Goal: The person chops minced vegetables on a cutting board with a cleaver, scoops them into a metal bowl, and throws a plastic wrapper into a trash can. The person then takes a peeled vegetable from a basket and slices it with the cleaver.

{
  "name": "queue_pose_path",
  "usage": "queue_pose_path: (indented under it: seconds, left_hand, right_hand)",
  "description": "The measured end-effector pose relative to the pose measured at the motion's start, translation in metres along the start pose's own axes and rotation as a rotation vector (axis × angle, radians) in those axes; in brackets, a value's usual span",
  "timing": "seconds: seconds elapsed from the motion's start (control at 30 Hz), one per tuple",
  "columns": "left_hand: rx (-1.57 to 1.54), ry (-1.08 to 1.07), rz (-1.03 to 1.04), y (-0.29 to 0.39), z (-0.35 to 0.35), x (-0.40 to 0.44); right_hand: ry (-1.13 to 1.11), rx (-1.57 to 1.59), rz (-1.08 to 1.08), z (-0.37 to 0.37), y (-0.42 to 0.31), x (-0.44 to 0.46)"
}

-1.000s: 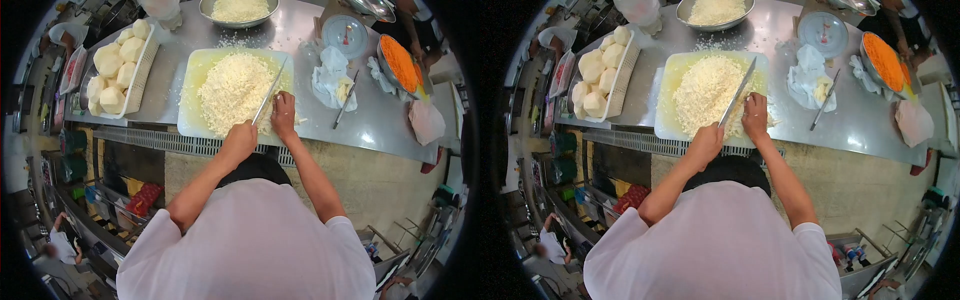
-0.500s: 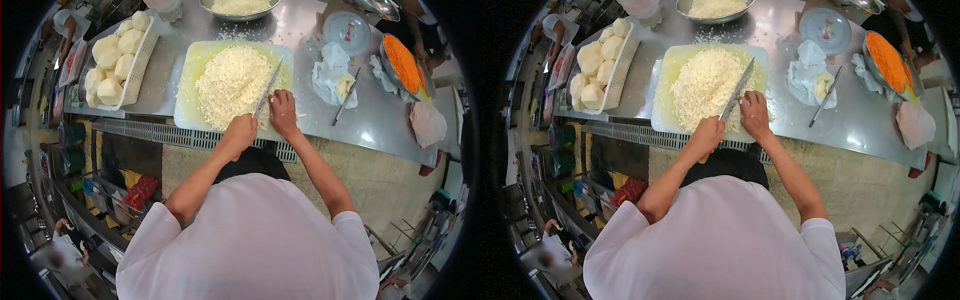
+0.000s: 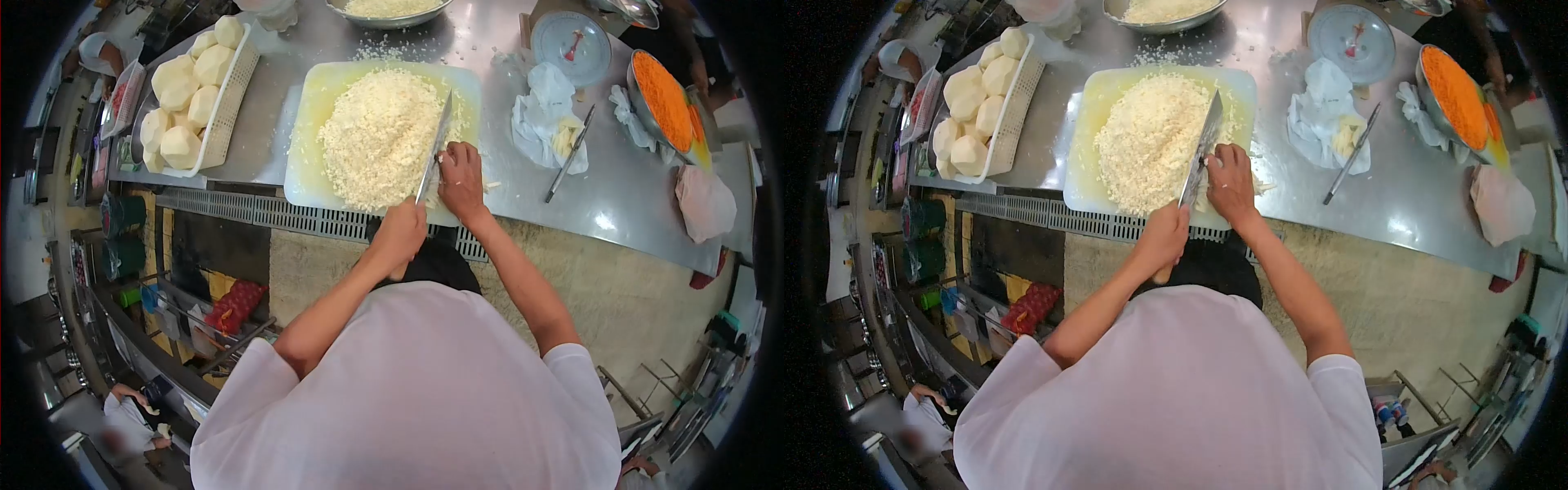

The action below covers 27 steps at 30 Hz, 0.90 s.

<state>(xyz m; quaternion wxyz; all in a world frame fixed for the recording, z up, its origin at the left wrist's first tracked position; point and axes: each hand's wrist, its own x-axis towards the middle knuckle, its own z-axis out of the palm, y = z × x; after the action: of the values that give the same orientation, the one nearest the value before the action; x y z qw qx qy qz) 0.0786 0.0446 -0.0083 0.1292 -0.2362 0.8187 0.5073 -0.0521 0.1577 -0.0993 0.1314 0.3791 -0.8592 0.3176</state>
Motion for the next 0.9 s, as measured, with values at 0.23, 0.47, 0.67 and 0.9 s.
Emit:
queue_pose_path:
  seconds: [0.23, 0.47, 0.67, 0.9]
  left_hand:
    - [-0.097, -0.018, -0.063, 0.025, -0.013, -0.014]
    - [-0.028, -0.038, -0.020, 0.031, -0.021, 0.018]
    - [0.122, 0.104, 0.051, -0.004, -0.007, 0.029]
    - [0.237, 0.171, 0.121, 0.007, -0.020, 0.007]
  right_hand:
    - [0.000, 0.022, 0.020, 0.000, 0.000, 0.002]
    - [0.010, 0.050, -0.006, -0.007, 0.002, -0.001]
    - [0.260, 0.183, 0.065, -0.016, 0.005, 0.010]
    - [0.137, 0.360, 0.226, -0.014, 0.008, 0.003]
